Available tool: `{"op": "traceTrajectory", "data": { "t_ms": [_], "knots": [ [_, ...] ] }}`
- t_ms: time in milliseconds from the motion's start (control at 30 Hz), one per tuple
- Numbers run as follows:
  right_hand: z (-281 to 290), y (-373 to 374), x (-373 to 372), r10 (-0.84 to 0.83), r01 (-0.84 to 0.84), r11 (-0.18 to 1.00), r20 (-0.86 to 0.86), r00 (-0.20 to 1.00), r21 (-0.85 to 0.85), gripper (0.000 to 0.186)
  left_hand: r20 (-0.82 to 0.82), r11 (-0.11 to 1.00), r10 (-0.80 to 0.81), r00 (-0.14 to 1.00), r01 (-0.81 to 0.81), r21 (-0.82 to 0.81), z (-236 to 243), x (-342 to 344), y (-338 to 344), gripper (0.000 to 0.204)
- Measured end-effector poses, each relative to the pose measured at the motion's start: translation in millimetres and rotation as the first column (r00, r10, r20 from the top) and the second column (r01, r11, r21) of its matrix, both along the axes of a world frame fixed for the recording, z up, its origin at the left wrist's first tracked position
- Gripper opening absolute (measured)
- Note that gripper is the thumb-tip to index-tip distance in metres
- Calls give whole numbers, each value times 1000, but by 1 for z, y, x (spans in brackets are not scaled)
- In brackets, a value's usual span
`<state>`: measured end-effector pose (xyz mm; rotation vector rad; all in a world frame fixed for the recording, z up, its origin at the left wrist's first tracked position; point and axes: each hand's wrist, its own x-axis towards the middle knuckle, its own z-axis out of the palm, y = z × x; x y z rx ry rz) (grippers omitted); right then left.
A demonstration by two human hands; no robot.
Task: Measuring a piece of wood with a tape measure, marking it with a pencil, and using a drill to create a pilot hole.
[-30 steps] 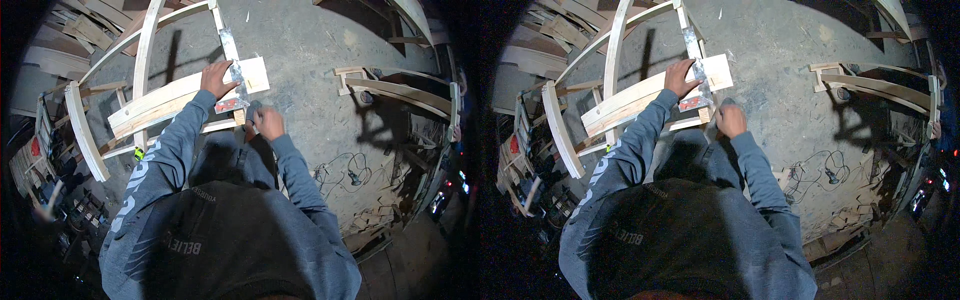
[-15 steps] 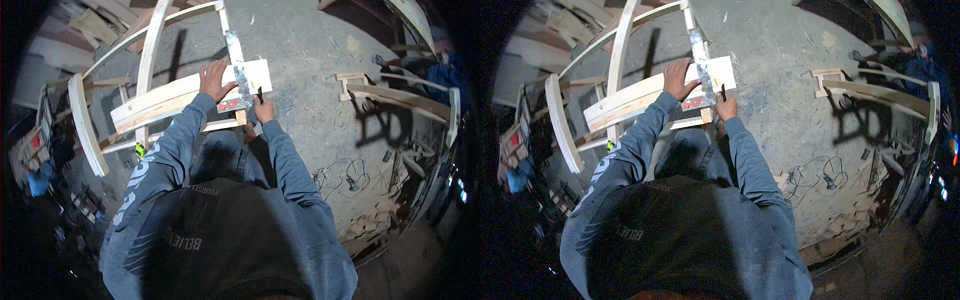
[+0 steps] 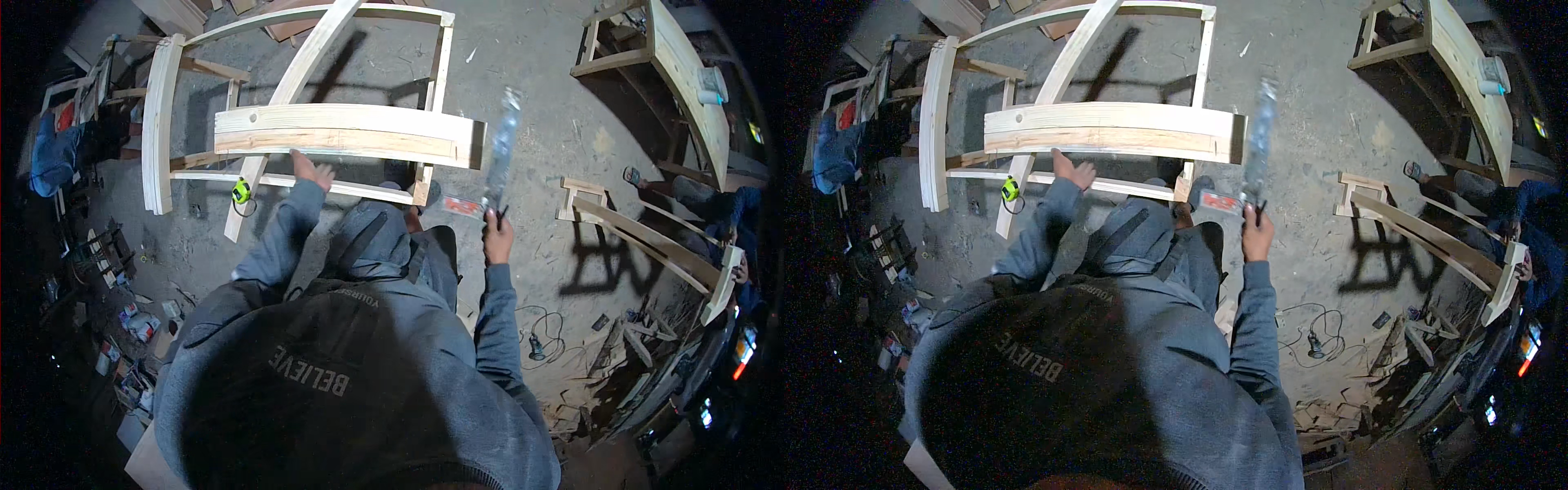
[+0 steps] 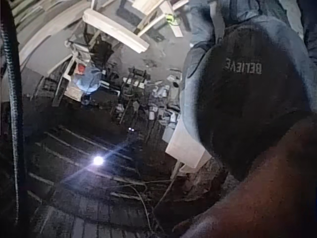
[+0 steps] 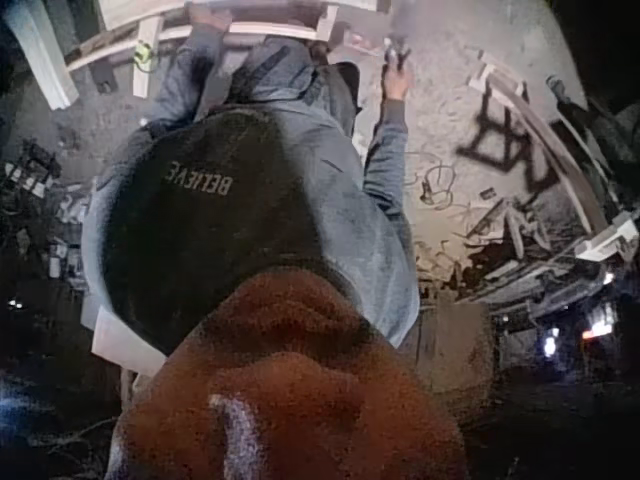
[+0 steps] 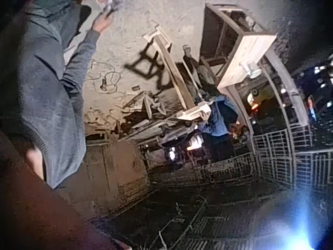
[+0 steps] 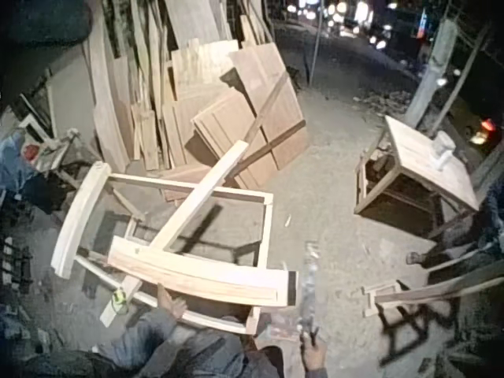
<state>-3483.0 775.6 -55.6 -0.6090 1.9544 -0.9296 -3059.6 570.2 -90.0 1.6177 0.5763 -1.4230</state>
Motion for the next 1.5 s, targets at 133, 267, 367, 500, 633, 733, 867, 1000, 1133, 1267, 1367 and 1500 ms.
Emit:
{"op": "traceTrajectory", "data": {
  "t_ms": [133, 267, 367, 500, 633, 733, 867, 1000, 1133, 1267, 1367, 1500],
  "knots": [
    [26, 30, -19, -165, 161, 986, 79, 983, 46, 29, -111, 916, 272, 956, -293, -276, -25, -19, -33, 79],
    [21, 54, -23, -181, 182, 983, 74, 981, -5, 30, 176, 895, 441, 880, -417, -158, -90, -14, -55, 84],
    [25, 72, -21, -217, 215, 975, 34, 976, 49, 33, 37, 828, 374, 927, -315, -464, -67, -43, -40, 89],
    [28, 85, -17, -212, 206, 976, 96, 973, 67, 33, -86, 740, 470, 879, -445, -504, -56, -51, -29, 85],
    [24, 90, -10, -239, 232, 969, 86, 967, 81, 30, -242, 767, 412, 878, -478, -428, -91, -32, -21, 67],
    [20, 83, -11, -246, 244, 969, 117, 962, 31, 28, -169, 893, 253, 953, -297, -337, -81, -24, -2, 63],
    [5, 78, -26, -235, 237, 970, 43, 971, -53, 27, 447, 647, -633, 632, 749, -141, -15, -21, 66, 51],
    [-22, 80, -28, -254, 251, 966, -39, 967, -65, 25, 965, 244, -152, -215, 938, 247, 63, -34, 18, 49],
    [-20, 52, -28, -311, 312, 950, 124, 942, 6, 36, 754, -115, 57, -654, 746, 656, 51, -27, -80, 93],
    [-30, 53, -38, -300, 300, 954, 16, 954, 0, 36, 527, -527, 53, -849, 424, 736, 30, -26, -129, 101],
    [-22, 52, -37, -295, 296, 954, 27, 955, -45, 34, 667, -669, -60, -742, 526, 526, 4, 6, -157, 104],
    [-32, 67, -53, -334, 334, 942, -15, 942, -32, 31, 355, -896, -394, -848, 440, 59, 18, -26, -194, 102]
  ]
}}
